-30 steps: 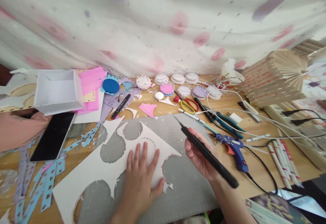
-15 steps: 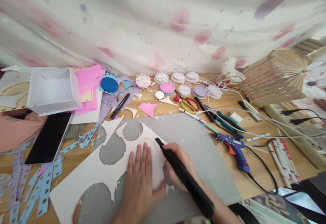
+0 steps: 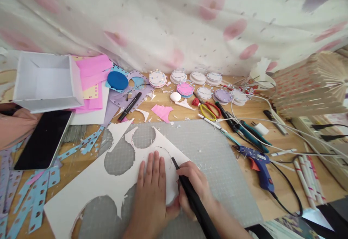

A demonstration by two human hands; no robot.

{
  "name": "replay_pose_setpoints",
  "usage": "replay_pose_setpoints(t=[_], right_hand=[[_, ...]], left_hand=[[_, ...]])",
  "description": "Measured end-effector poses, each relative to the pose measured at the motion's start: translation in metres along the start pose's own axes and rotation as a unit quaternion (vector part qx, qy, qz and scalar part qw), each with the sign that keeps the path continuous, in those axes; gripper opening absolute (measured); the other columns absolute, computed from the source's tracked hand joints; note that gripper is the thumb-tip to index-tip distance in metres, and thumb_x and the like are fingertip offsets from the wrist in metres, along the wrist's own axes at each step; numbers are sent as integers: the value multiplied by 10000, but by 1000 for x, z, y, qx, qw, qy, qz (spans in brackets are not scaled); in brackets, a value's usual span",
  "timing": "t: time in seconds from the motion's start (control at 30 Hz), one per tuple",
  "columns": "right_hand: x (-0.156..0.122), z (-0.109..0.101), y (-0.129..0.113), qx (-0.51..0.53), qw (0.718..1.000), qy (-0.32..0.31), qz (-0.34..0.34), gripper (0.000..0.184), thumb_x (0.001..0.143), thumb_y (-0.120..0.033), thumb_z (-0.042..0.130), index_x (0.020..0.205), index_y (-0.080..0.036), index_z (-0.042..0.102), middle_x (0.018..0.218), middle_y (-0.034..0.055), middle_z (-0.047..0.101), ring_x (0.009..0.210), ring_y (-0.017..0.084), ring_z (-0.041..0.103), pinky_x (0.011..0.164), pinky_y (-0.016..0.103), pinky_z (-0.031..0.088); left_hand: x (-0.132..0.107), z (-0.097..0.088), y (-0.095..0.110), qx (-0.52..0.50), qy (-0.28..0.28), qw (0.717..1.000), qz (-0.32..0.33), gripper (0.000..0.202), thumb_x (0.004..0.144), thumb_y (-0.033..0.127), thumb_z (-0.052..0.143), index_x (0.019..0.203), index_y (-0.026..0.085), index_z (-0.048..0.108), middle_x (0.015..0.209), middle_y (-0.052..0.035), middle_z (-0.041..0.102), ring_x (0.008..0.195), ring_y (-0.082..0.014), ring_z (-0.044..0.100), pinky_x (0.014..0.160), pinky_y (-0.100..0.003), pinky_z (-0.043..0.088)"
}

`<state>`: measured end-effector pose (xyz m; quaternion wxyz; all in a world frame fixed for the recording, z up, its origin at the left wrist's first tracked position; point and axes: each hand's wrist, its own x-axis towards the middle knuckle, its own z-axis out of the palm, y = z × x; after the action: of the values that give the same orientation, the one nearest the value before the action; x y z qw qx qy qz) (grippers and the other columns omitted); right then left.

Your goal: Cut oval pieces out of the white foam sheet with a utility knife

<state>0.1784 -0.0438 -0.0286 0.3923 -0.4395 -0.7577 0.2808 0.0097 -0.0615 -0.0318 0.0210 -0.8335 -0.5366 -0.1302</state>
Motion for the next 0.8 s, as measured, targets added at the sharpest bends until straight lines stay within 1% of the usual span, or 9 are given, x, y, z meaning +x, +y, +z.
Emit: replay_pose_setpoints(t=[0.1,0.23,0.33,0.57,0.7,0.8], right_hand=[[0,0,-1,-19,1000,-10,-8,421,624,-115,483,1032,-218,498,859,49,546,748,216,566,648,342,496],[2,3,-3,-29,1000,-10,-6,436,603,-115,480,1027,-218,497,855,50,544,744,220,561,638,338,487],[4,4,-5,-36,999,-7,-6,439,590,-103,467,1013,-220,488,818,40,532,705,209,532,618,330,466],[5,3,-10,-48,998,5,-31,380,574,-128,459,943,-221,459,727,14,474,610,189,472,552,312,414],[4,3,-13,-52,998,10,-32,348,592,-138,464,931,-218,457,708,10,463,608,192,477,552,318,408],[4,5,-15,-67,997,16,-34,356,592,-125,457,937,-214,460,715,17,483,621,197,489,566,325,431]], left_hand=[[0,1,0,2,-6,1000,2,1004,732,618,549,1441,-53,313,1524,-314,293,1424,-439,245,1135,-557,160],[0,2,0,-5,-10,1000,4,1027,748,668,510,1436,-70,313,1512,-338,294,1421,-455,236,1133,-568,148],[1,1,0,-11,-7,1000,4,1005,763,645,509,1440,-70,306,1510,-336,300,1425,-453,226,1137,-566,144],[0,1,1,-12,-13,1000,-2,991,794,609,495,1478,-55,221,1523,-321,286,1440,-437,196,1145,-577,139],[0,2,1,-5,-15,1000,-2,970,797,587,504,1467,-64,244,1531,-323,265,1445,-433,185,1148,-571,136],[0,3,1,-4,-16,1000,-3,940,795,557,507,1461,-59,261,1539,-313,256,1446,-432,182,1148,-570,140]])
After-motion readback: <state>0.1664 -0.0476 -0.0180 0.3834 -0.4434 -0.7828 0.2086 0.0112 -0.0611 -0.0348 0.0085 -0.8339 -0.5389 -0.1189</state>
